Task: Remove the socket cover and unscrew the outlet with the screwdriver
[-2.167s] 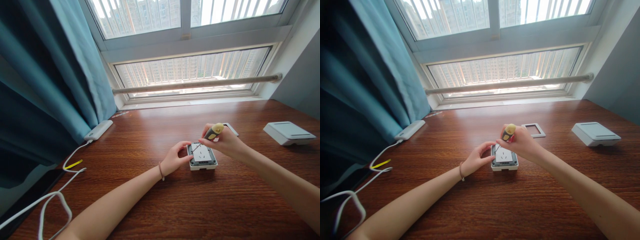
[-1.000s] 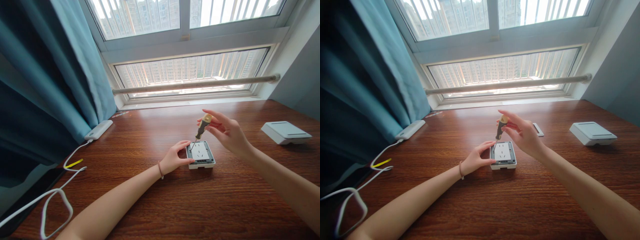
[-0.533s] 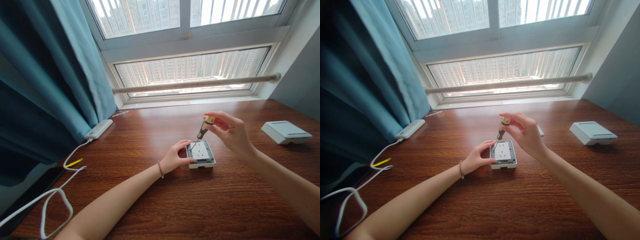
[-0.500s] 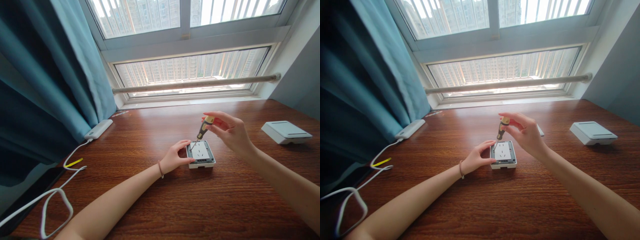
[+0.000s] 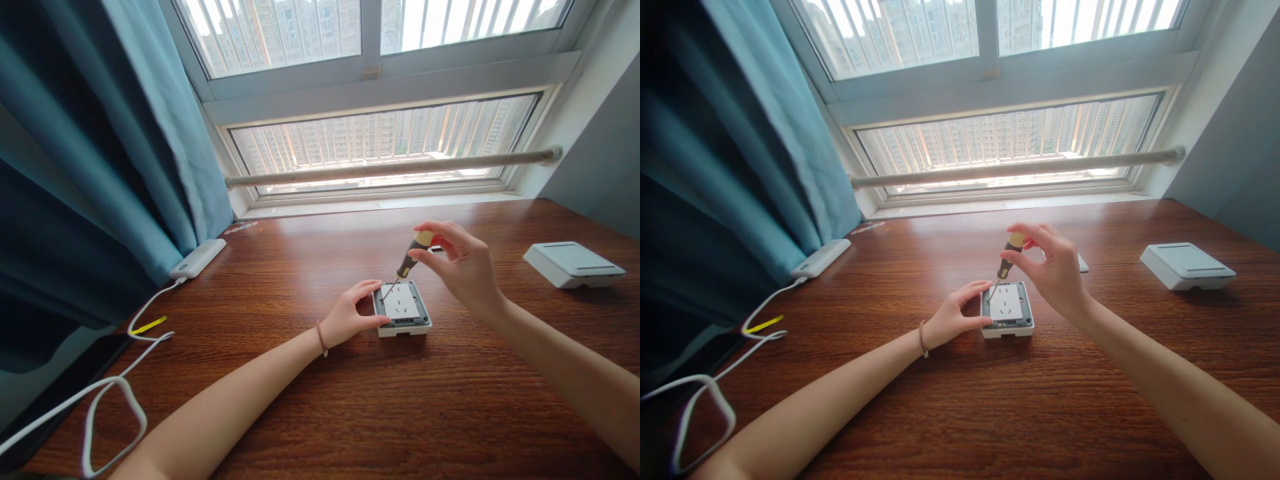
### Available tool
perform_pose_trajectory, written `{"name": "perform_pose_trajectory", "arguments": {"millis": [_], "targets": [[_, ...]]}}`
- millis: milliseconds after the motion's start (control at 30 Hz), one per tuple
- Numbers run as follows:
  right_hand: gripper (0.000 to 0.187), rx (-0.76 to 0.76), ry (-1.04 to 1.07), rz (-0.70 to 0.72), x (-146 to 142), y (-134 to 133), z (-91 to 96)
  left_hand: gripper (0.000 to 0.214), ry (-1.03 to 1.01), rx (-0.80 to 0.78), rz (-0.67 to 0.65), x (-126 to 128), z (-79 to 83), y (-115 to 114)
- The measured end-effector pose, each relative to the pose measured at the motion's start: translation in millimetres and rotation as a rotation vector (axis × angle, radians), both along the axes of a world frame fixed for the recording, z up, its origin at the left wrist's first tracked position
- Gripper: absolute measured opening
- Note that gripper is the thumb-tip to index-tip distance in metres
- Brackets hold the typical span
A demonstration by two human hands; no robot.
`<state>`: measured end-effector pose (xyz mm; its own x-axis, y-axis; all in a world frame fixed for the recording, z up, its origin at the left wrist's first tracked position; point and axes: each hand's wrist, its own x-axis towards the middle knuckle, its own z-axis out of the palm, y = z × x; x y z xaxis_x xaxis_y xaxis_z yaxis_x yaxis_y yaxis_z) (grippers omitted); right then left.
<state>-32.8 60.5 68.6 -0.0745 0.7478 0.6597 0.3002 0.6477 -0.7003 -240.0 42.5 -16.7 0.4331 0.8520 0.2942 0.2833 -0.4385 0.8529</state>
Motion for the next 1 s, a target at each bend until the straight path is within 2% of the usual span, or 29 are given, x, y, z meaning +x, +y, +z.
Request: {"name": "perform_pose_trajectory", "arguments": {"millis": [167,300,400,567,633,733,833,900,1000], "targets": [[0.039,-0.108,0.022,0.346,5.0,-2.4,10.1,0.064,0.001,0.002,-0.004,0.3,0.5,0.0],[0.039,-0.120,-0.001,0.457,4.0,-5.4,13.2,0.063,-0.003,0.008,-0.012,0.2,1.0,0.1],[0.035,-0.035,-0.021,0.380,2.1,-5.4,11.4,0.063,0.011,0.013,-0.012,-0.2,1.1,0.1],[0.021,0.060,-0.073,0.084,4.2,-3.1,9.7,0.063,0.013,0.012,-0.013,-0.6,-0.2,0.4],[0.022,0.038,-0.080,0.088,6.7,-2.2,11.2,0.063,0.009,0.019,-0.009,-0.5,-1.0,0.7],[0.034,-0.011,-0.070,0.208,9.8,-1.3,15.3,0.063,0.014,0.025,-0.004,-0.5,-1.6,1.1],[0.033,-0.018,-0.096,0.286,9.5,-2.0,18.6,0.063,0.027,0.030,-0.001,-0.6,-1.7,1.4],[0.030,0.006,-0.122,0.273,7.4,-2.9,18.6,0.062,0.032,0.031,-0.001,-0.7,-1.7,1.5],[0.028,0.063,-0.124,0.171,3.8,-3.8,15.2,0.063,0.040,0.027,-0.003,-0.9,-1.4,1.4]]}}
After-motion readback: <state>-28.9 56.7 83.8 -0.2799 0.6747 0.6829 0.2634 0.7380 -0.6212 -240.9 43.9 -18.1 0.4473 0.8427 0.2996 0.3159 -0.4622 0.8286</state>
